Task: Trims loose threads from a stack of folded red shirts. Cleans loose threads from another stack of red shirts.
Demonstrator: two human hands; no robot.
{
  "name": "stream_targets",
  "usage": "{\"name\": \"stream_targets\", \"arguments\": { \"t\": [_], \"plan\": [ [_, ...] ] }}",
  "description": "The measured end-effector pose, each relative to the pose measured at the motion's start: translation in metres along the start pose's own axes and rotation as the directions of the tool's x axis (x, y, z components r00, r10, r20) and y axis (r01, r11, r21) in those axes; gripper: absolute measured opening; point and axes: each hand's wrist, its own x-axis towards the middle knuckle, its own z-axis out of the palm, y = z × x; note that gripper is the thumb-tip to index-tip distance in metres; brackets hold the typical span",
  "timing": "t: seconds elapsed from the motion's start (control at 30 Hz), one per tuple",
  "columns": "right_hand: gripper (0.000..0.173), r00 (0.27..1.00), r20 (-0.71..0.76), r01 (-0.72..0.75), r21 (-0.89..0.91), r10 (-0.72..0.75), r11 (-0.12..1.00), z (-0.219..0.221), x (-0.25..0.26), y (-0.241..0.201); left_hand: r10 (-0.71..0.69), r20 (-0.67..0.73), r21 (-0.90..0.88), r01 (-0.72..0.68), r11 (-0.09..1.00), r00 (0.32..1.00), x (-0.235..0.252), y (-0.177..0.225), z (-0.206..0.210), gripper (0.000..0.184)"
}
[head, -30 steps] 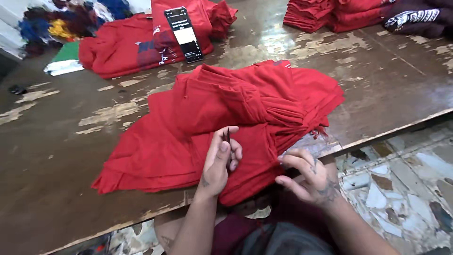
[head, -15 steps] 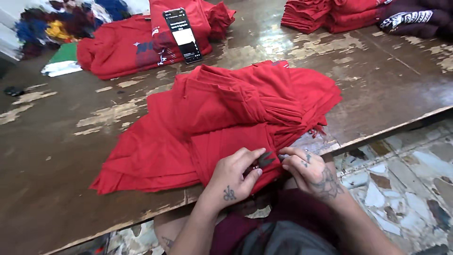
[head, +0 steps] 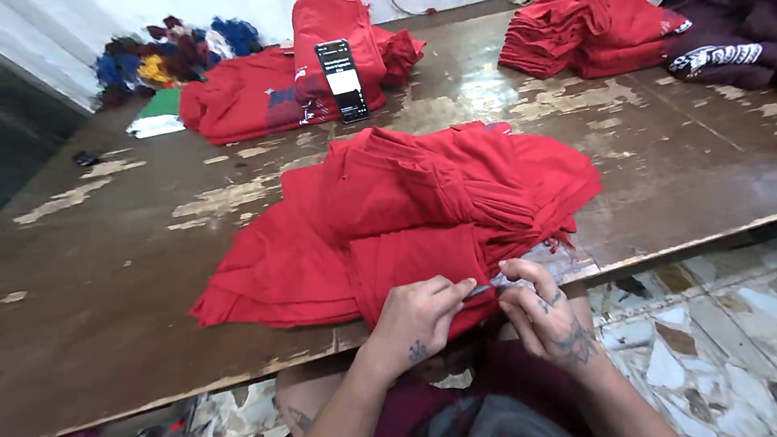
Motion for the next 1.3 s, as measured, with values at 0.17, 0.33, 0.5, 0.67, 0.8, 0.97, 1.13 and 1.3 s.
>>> {"name": "stream_targets", "arguments": {
  "t": [0.17,0.33,0.5,0.67,0.8,0.97,1.13,1.3],
  "plan": [
    [0.023,1.000,-0.012,0.003,0.032,-0.002,0.999,0.000,-0.001,0.000,-0.036,0.010,-0.076,0.037,0.996,0.999,-0.003,-0.001,-0.004,0.034],
    [0.021,0.999,-0.047,0.004,0.062,-0.001,0.998,0.000,-0.002,-0.001,-0.009,-0.031,-0.007,0.009,1.000,0.999,-0.005,-0.001,0.000,0.031],
    [0.048,0.997,-0.029,0.070,0.150,-0.066,0.986,-0.008,-0.004,-0.004,-0.213,-0.120,-0.242,0.179,0.953,0.970,-0.003,0.000,-0.004,0.036],
    [0.022,0.999,0.016,-0.028,0.007,0.028,1.000,0.013,0.013,0.009,-0.368,-0.149,-0.463,0.265,0.846,0.918,0.001,-0.001,-0.006,0.041],
    [0.017,0.999,-0.036,-0.006,0.079,0.008,0.997,0.017,0.005,0.017,-0.307,-0.112,-0.285,0.265,0.921,0.945,-0.006,0.001,-0.013,0.040],
    [0.042,0.979,0.203,-0.095,0.399,0.013,0.912,-0.032,-0.022,0.009,-0.203,0.028,0.049,0.201,0.978,0.979,-0.019,0.007,-0.027,0.033],
    [0.060,0.985,0.169,-0.056,0.079,0.042,0.995,-0.014,0.007,-0.003,-0.125,0.145,0.026,0.123,0.992,0.981,0.010,0.010,-0.038,0.013],
    [0.024,0.971,0.108,-0.233,0.643,0.215,0.729,0.032,0.031,0.019,-0.435,0.032,-0.655,0.348,0.671,0.900,0.048,-0.010,-0.019,0.015]
  ]
}}
